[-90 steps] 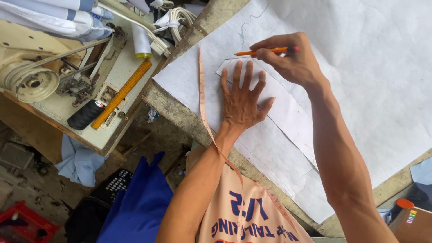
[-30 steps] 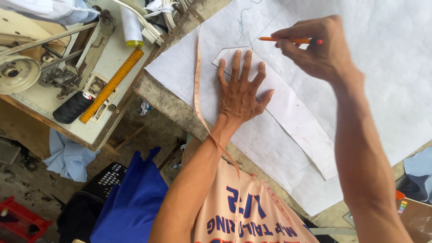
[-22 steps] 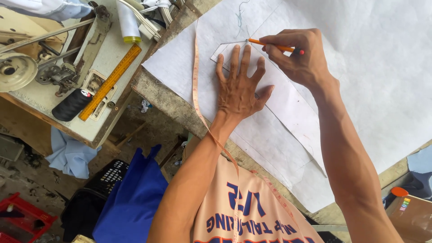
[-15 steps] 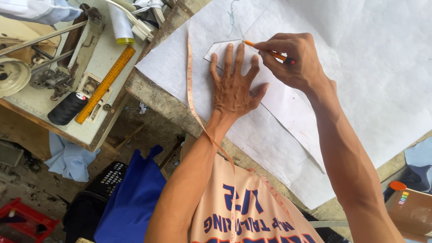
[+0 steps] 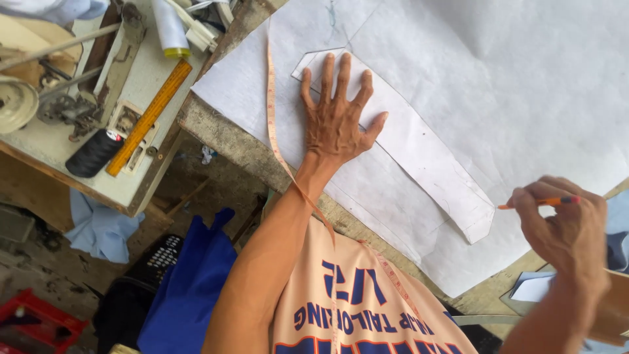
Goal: The person unfolds a large sheet of white paper on a worktable, places a smaller paper pattern piece on top, and traces its outline with a pencil. They adjust the pattern piece and continue tracing to complete the pattern shape.
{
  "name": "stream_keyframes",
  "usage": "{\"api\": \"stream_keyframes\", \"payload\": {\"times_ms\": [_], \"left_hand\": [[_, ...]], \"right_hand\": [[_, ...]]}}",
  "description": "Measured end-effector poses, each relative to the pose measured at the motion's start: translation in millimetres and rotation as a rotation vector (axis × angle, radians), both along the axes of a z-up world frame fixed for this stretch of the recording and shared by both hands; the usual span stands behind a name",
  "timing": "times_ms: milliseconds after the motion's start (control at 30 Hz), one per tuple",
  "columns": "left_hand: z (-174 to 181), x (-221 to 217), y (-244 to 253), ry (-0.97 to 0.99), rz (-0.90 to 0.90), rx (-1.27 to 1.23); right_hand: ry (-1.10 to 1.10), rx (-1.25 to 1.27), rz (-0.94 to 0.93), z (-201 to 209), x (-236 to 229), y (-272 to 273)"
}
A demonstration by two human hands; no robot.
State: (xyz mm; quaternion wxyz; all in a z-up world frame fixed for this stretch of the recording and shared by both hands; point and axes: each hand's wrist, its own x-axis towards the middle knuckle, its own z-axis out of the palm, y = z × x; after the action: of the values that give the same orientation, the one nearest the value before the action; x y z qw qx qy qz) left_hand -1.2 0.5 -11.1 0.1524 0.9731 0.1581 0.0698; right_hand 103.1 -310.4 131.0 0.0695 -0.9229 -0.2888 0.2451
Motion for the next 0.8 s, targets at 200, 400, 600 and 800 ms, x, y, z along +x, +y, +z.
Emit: {"api": "stream_keyframes", "payload": {"times_ms": [200, 400, 600, 800], "left_hand": [[-2, 6, -8, -0.063, 0.0, 0.043], [-5, 6, -8, -0.151, -0.025, 0.055], [-4, 31, 31, -0.082, -0.307, 0.2], [37, 85, 40, 0.104, -0.856, 0.271]], "right_hand": [[0.061, 0.13, -0.215, -82, -57, 35], [0.084, 0.093, -0.637, -122, -85, 64], [0.08, 0.049, -0.68, -111, -78, 73], [0.096, 0.095, -0.762, -106, -79, 74]]}}
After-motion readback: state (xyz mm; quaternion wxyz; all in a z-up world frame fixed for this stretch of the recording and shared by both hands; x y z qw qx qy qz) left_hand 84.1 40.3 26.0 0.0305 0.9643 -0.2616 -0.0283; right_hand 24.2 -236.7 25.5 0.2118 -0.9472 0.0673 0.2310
